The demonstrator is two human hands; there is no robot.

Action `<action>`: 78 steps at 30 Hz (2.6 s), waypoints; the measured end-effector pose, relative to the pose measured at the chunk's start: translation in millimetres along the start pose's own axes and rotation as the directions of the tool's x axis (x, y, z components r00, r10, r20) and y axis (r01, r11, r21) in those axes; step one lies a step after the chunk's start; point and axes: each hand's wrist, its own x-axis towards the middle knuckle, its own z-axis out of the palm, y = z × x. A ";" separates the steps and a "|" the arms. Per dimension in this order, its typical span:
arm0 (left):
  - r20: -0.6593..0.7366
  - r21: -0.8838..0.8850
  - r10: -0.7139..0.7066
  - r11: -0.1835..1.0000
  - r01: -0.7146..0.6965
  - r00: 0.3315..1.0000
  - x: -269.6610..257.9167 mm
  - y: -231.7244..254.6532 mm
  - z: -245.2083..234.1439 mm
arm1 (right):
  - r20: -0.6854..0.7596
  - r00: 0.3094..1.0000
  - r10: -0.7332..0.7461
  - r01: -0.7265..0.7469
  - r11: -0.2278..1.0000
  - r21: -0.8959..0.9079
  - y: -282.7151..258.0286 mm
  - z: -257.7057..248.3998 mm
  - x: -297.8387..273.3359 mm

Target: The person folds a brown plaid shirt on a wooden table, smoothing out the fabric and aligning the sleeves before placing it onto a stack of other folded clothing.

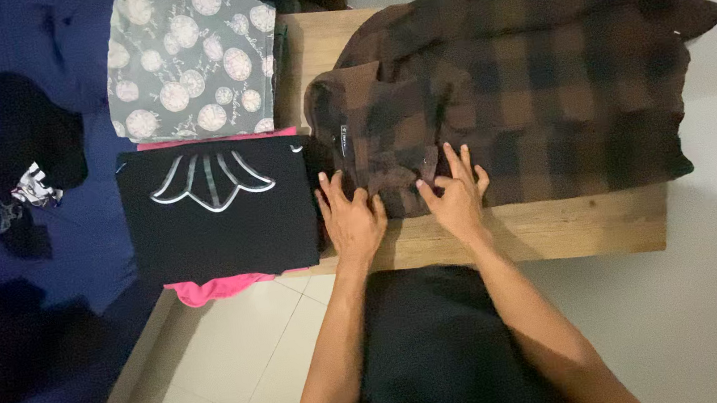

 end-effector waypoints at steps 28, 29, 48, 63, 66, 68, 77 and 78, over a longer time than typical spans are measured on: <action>0.000 -0.041 0.203 0.978 -0.203 0.979 18.2 5.0 30.0 | 0.143 0.948 -0.284 0.313 0.914 -0.258 -18.9 -0.6 11.4; 0.043 0.006 0.228 0.974 -0.228 0.973 17.8 4.8 32.4 | 0.142 0.949 -0.282 0.311 0.914 -0.260 -19.6 0.3 12.3; 0.113 0.051 0.283 0.956 -0.290 0.952 33.5 69.2 57.2 | 0.084 0.994 0.065 -0.043 0.969 -0.244 68.5 -45.0 -10.7; 0.027 0.232 -0.026 0.973 0.020 0.999 32.8 151.7 117.1 | 0.048 0.995 0.087 -0.066 0.940 -0.336 204.2 -119.1 18.0; 0.019 0.246 -0.074 0.967 0.067 0.997 32.2 162.8 134.6 | 0.031 0.995 0.091 -0.075 0.936 -0.343 240.4 -141.9 25.3; -0.001 0.280 -0.031 0.959 0.030 1.000 35.0 161.1 135.9 | 0.013 0.998 0.064 -0.056 0.937 -0.345 262.4 -157.3 34.6; 0.040 0.338 -0.176 0.929 0.153 0.984 18.1 170.2 132.6 | 0.067 0.996 -0.059 0.082 0.906 -0.416 286.0 -153.7 29.9; 0.035 0.339 -0.179 0.928 0.156 0.983 13.2 169.6 132.6 | 0.052 0.995 -0.084 0.097 0.912 -0.399 285.0 -154.7 19.9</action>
